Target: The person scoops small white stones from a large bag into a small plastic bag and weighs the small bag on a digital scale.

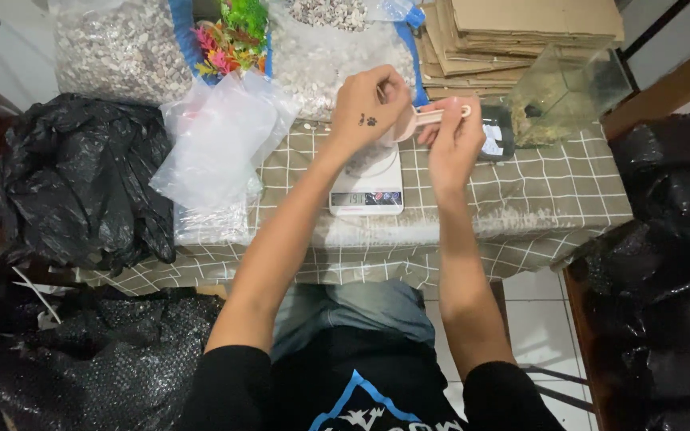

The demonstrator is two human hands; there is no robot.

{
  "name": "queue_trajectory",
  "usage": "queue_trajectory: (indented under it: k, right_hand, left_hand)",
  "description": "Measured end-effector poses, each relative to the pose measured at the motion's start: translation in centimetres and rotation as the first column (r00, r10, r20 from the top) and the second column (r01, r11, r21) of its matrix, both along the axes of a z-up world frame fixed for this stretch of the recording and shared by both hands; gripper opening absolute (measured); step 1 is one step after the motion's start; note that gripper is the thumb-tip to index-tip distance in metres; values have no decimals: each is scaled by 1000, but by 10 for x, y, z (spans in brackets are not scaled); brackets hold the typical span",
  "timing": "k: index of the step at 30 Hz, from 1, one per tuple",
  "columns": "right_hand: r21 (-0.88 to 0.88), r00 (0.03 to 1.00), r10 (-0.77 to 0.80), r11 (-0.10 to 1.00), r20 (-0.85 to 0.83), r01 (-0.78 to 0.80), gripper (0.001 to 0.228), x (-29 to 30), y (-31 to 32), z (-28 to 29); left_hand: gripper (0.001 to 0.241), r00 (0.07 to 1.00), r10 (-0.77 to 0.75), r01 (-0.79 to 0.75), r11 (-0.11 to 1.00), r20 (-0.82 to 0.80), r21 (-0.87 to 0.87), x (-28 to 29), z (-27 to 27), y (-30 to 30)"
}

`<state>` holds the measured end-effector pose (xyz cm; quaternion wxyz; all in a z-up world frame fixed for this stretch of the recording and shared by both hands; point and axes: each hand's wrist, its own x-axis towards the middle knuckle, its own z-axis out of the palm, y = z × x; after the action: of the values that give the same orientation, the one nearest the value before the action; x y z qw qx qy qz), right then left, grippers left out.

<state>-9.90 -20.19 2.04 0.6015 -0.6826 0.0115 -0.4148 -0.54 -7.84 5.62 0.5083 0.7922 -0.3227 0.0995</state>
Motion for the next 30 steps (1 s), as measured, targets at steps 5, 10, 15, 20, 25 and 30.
queue_trajectory:
  k: [5, 10, 15, 20, 25, 30]
  right_hand:
    - [-44, 997, -71, 996, 35, 72, 28, 0, -6, 10]
    - [15, 998, -17, 1000, 57, 16, 32, 17, -19, -13]
    - [30, 1000, -12, 999, -8, 13, 34, 39, 1, -25]
    - [205, 994, 50, 978, -102, -28, 32, 50, -4, -23]
    - [442, 969, 208, 887, -131, -131, 29, 57, -18, -45]
    - [421, 995, 80, 906, -66, -44, 30, 51, -43, -58]
  left_hand:
    - [23, 997, -73, 73, 997, -1, -16, 2, -12, 16]
    - [15, 996, -27, 23, 999, 79, 45, 7, -33, 69]
    - [33, 999, -40, 39, 966, -2, 254, 3, -61, 85]
    - [27, 994, 39, -55, 986, 103, 159, -3, -80, 71]
    - [28, 989, 2, -17, 995, 149, 97, 0, -76, 70]
    - [27, 986, -114, 87, 975, 123, 202, 6, -47, 80]
